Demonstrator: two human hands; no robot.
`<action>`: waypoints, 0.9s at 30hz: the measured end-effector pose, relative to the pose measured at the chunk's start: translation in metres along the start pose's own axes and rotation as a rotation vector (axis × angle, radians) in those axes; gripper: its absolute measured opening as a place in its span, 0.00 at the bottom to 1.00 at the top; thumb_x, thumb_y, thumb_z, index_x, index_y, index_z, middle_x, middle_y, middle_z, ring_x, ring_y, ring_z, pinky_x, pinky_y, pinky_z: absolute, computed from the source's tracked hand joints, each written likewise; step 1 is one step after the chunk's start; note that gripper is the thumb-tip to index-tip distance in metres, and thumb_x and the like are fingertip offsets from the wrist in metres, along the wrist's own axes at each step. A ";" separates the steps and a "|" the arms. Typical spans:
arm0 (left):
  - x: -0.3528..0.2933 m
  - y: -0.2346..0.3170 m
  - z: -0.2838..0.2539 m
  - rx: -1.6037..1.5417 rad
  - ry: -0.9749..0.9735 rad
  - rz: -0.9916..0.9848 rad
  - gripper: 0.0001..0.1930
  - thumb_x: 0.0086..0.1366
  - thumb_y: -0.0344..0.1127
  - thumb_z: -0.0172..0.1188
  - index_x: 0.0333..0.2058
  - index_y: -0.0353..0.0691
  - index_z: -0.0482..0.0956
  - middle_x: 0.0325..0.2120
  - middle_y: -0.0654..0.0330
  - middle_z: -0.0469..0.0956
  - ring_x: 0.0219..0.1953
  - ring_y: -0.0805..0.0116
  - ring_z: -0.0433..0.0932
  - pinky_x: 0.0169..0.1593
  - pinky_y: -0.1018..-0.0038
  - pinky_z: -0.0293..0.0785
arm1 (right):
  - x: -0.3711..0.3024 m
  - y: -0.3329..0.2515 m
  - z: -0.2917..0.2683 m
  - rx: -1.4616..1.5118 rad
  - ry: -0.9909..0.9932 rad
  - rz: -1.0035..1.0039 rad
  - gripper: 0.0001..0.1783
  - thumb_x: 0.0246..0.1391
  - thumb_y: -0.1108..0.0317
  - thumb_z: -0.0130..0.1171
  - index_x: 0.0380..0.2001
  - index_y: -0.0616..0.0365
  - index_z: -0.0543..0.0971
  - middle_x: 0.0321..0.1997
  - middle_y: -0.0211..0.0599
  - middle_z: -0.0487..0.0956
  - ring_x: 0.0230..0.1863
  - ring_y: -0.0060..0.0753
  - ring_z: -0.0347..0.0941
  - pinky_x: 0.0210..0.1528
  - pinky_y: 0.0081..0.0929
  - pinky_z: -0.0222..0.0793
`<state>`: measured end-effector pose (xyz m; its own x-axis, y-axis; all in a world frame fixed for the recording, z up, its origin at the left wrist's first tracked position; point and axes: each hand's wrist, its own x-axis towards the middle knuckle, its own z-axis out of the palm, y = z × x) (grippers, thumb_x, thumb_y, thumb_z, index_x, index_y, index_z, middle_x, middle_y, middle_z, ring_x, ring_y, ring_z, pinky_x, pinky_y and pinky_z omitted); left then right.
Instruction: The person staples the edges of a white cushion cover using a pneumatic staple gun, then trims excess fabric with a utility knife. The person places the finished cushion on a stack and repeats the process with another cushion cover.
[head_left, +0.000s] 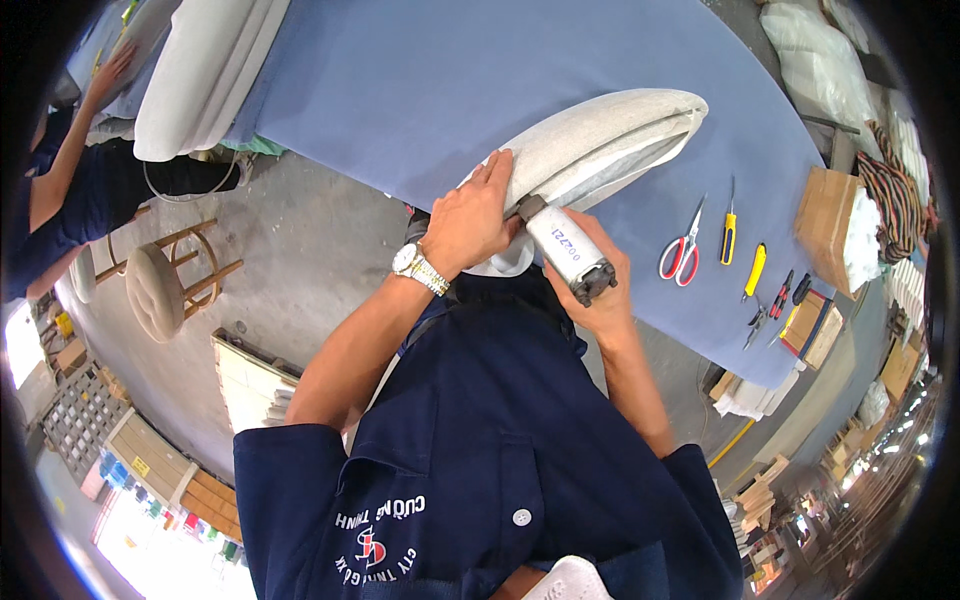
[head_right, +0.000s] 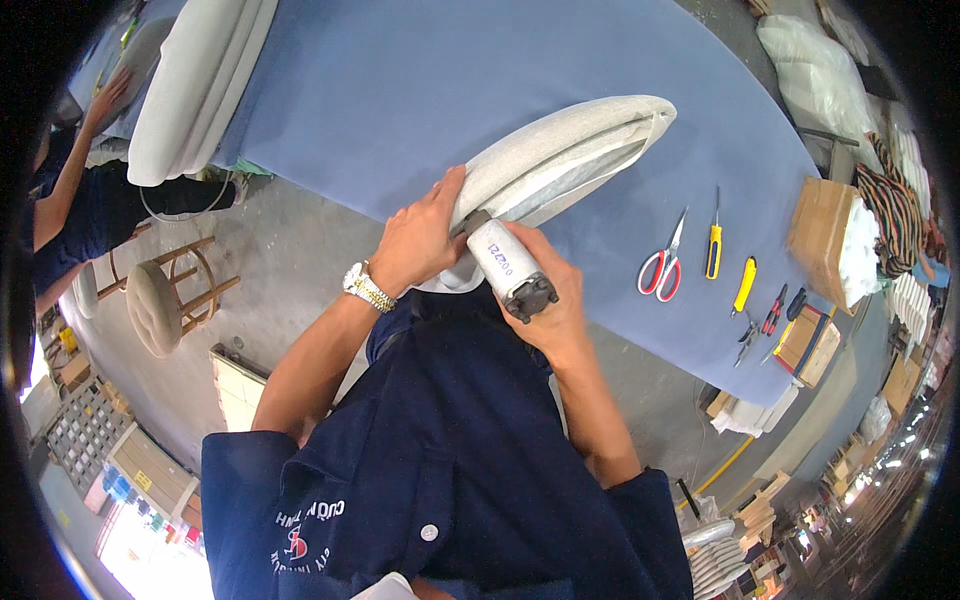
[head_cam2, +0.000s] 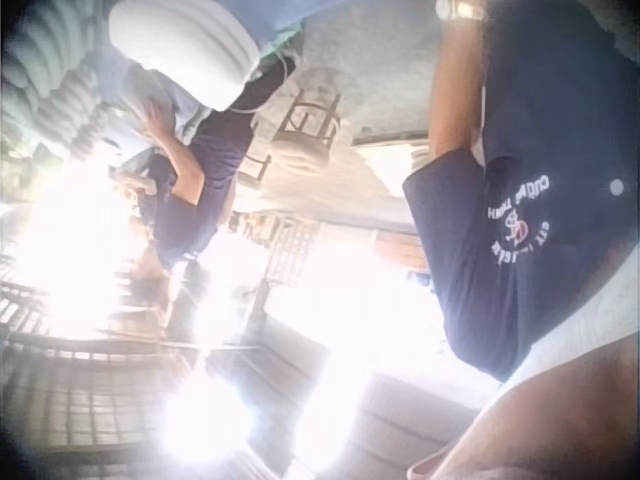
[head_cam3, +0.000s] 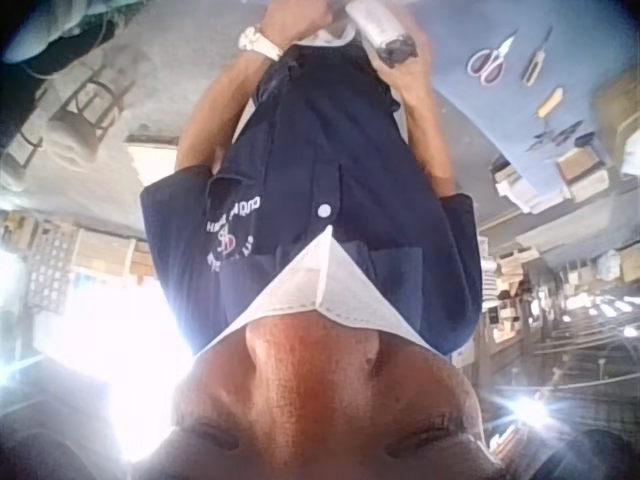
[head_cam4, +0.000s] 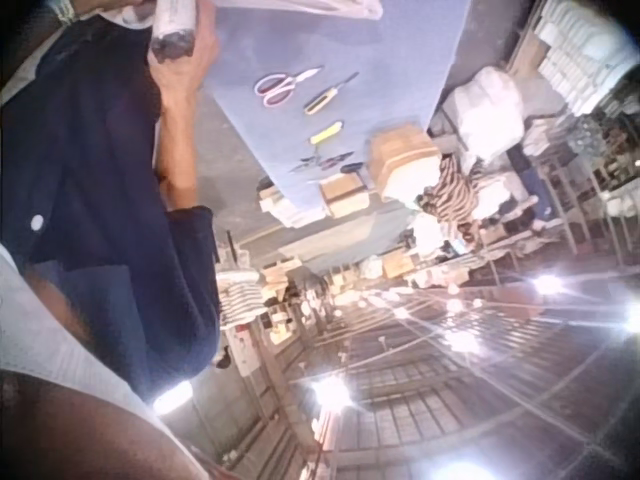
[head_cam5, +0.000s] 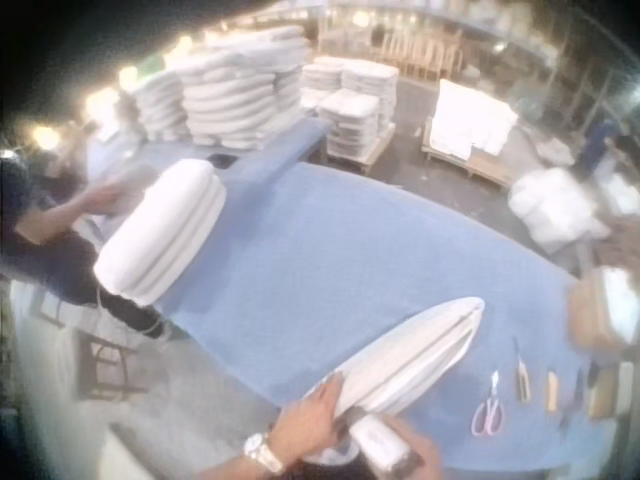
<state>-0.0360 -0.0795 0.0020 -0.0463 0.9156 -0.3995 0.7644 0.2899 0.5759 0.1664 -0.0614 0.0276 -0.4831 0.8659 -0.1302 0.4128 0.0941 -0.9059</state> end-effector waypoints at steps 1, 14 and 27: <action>-0.001 0.001 -0.003 -0.001 -0.021 -0.016 0.44 0.58 0.38 0.71 0.68 0.33 0.57 0.66 0.39 0.68 0.63 0.40 0.73 0.56 0.47 0.79 | -0.002 -0.003 0.001 -0.017 0.000 0.004 0.28 0.50 0.73 0.68 0.56 0.64 0.78 0.47 0.44 0.84 0.47 0.35 0.84 0.51 0.27 0.76; -0.013 0.000 0.012 -0.022 0.075 0.077 0.47 0.56 0.31 0.70 0.72 0.38 0.55 0.67 0.36 0.65 0.62 0.37 0.74 0.58 0.49 0.77 | -0.023 -0.005 -0.002 -0.047 -0.019 0.040 0.31 0.47 0.71 0.68 0.58 0.58 0.78 0.48 0.47 0.85 0.49 0.46 0.85 0.50 0.31 0.77; 0.000 -0.042 -0.003 -0.441 -0.223 0.264 0.58 0.55 0.43 0.74 0.76 0.39 0.44 0.74 0.35 0.48 0.77 0.36 0.48 0.76 0.52 0.50 | -0.029 0.008 0.009 -0.034 0.053 0.012 0.26 0.51 0.76 0.67 0.56 0.63 0.78 0.48 0.42 0.84 0.49 0.29 0.81 0.53 0.26 0.74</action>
<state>-0.0697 -0.0909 -0.0202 0.2838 0.9058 -0.3148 0.3883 0.1916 0.9014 0.1769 -0.0902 0.0210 -0.4371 0.8916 -0.1186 0.4447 0.0996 -0.8901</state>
